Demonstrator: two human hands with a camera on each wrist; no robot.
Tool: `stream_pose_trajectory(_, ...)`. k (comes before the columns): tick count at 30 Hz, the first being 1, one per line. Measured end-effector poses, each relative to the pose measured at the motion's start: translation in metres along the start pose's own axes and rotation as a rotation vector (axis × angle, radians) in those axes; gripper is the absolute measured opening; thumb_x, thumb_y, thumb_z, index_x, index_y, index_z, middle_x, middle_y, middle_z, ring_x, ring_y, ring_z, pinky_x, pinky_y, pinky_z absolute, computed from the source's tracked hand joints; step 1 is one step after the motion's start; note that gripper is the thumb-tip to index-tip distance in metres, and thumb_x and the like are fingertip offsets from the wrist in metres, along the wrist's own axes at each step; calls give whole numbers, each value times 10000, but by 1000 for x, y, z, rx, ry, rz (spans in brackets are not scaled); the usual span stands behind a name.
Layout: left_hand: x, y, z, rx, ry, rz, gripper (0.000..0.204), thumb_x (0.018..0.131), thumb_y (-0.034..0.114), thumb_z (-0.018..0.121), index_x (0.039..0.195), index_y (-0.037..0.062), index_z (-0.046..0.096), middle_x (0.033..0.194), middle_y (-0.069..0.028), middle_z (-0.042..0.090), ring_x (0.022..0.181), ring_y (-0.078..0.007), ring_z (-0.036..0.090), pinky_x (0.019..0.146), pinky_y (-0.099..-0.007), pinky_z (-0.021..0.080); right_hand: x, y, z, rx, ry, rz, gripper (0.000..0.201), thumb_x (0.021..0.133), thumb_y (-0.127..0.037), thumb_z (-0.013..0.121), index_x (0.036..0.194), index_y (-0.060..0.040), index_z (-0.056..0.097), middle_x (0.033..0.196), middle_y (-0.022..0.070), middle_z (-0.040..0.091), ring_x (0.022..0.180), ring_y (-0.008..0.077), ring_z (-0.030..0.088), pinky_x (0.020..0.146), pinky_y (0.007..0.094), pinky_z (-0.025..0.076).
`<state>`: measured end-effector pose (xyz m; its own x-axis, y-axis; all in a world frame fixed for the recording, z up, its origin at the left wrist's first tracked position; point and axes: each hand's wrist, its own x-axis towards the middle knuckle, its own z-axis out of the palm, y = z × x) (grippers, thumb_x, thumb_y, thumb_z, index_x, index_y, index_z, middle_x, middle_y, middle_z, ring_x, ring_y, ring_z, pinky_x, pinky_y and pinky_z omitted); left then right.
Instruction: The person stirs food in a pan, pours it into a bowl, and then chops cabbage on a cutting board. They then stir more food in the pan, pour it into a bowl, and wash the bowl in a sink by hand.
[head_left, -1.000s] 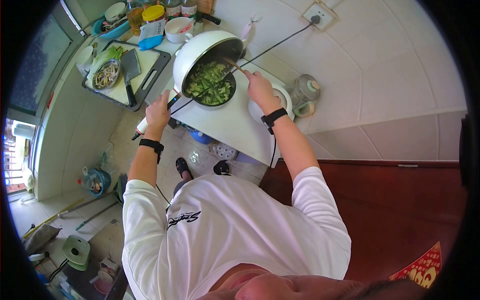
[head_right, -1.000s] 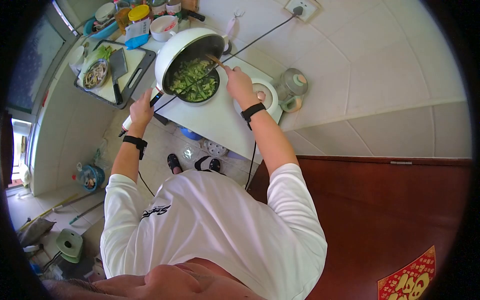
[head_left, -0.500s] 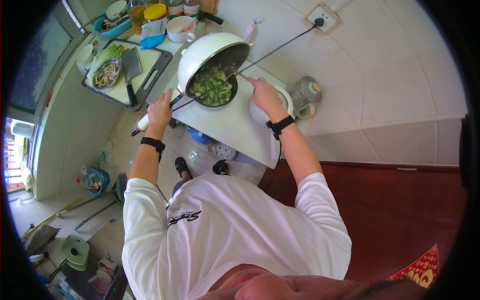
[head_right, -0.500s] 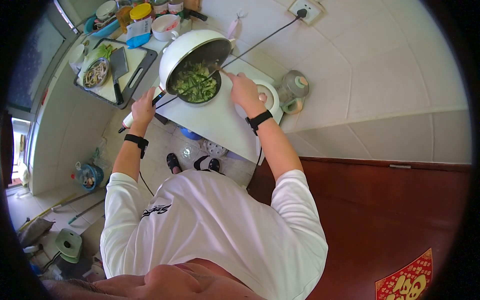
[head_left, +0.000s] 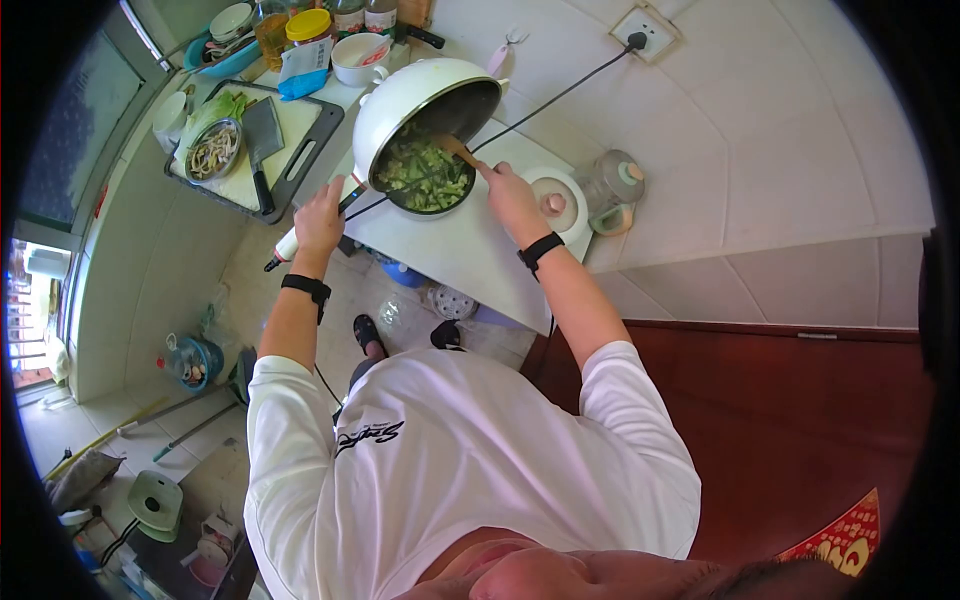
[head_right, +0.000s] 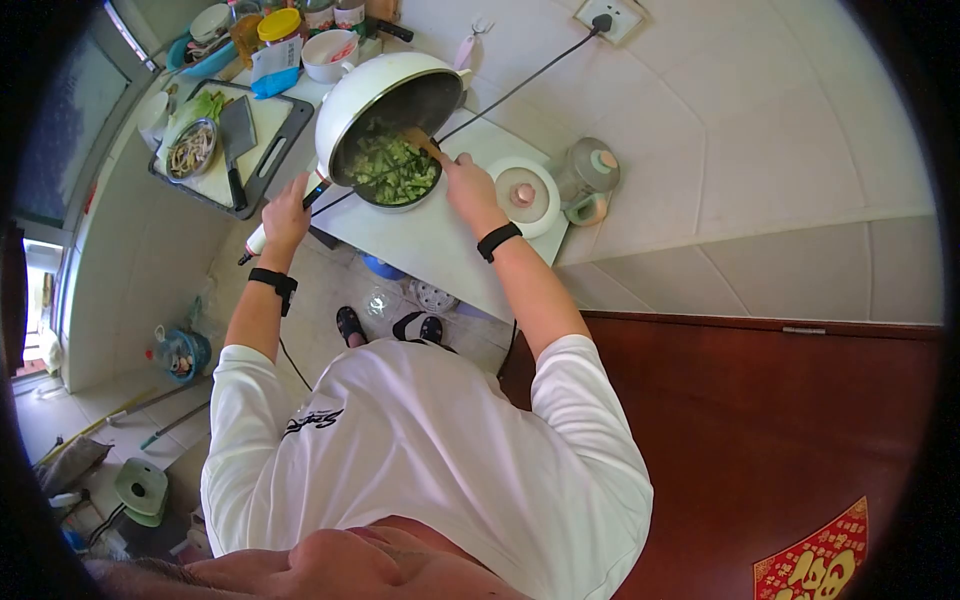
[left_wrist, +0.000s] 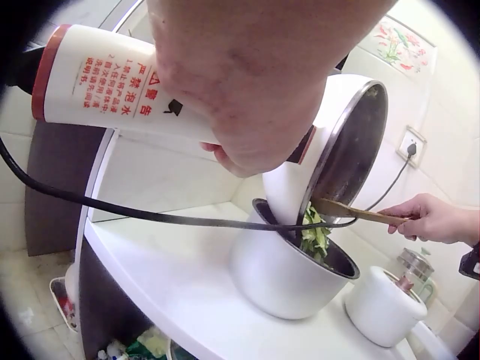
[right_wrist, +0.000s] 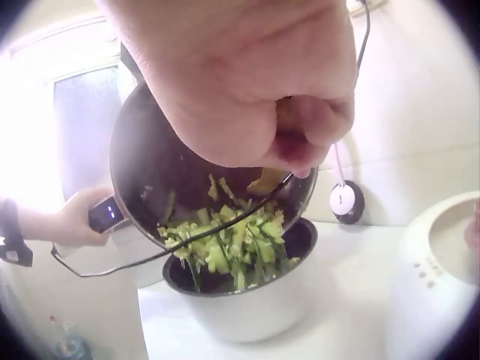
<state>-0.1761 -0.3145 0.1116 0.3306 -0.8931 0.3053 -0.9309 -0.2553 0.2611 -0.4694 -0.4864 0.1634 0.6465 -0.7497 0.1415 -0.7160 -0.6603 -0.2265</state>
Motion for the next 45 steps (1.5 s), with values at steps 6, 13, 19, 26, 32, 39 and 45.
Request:
stream_pose_trajectory(6, 1, -2, 8, -8, 0, -1, 580, 728, 48, 652, 1262, 185, 474, 987, -102, 641, 851, -347, 652, 690, -457, 529, -11, 3, -17, -44, -137, -41, 523, 776, 29, 522, 1269, -131, 593, 931, 155, 587, 802, 350, 641, 700, 440, 533)
stream_pose_trajectory(13, 4, 3, 6, -15, 9, 11, 574, 725, 53, 653, 1258, 190, 489, 996, -98, 640, 871, -340, 651, 705, -455, 530, -4, -17, -20, -41, 67, -42, 505, 783, 26, 524, 1259, -131, 589, 948, 149, 577, 801, 335, 643, 684, 428, 536)
stream_pose_trajectory(19, 5, 7, 3, -5, -15, -27, 591, 733, 69, 660, 1283, 197, 488, 1013, -108, 657, 888, -340, 652, 719, -453, 531, -13, -12, -3, -101, -98, -42, 459, 822, -7, 511, 1263, -123, 559, 972, 134, 566, 818, 321, 645, 677, 427, 540)
stream_pose_trajectory(26, 4, 9, -1, -5, -15, -31, 577, 734, 72, 660, 1273, 191, 493, 1014, -113, 656, 890, -346, 651, 714, -462, 529, -23, -27, 11, 10, 147, -108, 445, 826, -27, 525, 1262, -114, 554, 962, 135, 552, 843, 311, 643, 689, 421, 546)
stream_pose_trajectory(32, -1, 8, 1, 22, 50, -9, 553, 748, 51, 635, 1260, 186, 476, 970, -86, 627, 851, -324, 654, 680, -448, 540, -34, -17, 8, -26, -2, -94, 492, 800, 22, 506, 1271, -107, 563, 955, 142, 560, 813, 321, 639, 689, 420, 540)
stream_pose_trajectory(39, -7, 14, -5, 43, 72, 14, 537, 744, 41, 636, 1237, 187, 482, 955, -77, 622, 843, -325, 648, 675, -450, 536, -43, -11, 0, -91, -26, -57, 414, 848, -43, 509, 1255, -91, 564, 933, 169, 559, 740, 343, 653, 623, 434, 547)
stream_pose_trajectory(45, -11, 22, -3, 43, 91, 14, 537, 746, 41, 633, 1238, 196, 481, 960, -71, 623, 844, -322, 648, 677, -448, 536, -39, -20, -11, -57, 59, -74, 402, 844, -28, 503, 1237, -82, 567, 943, 184, 561, 732, 359, 656, 620, 428, 552)
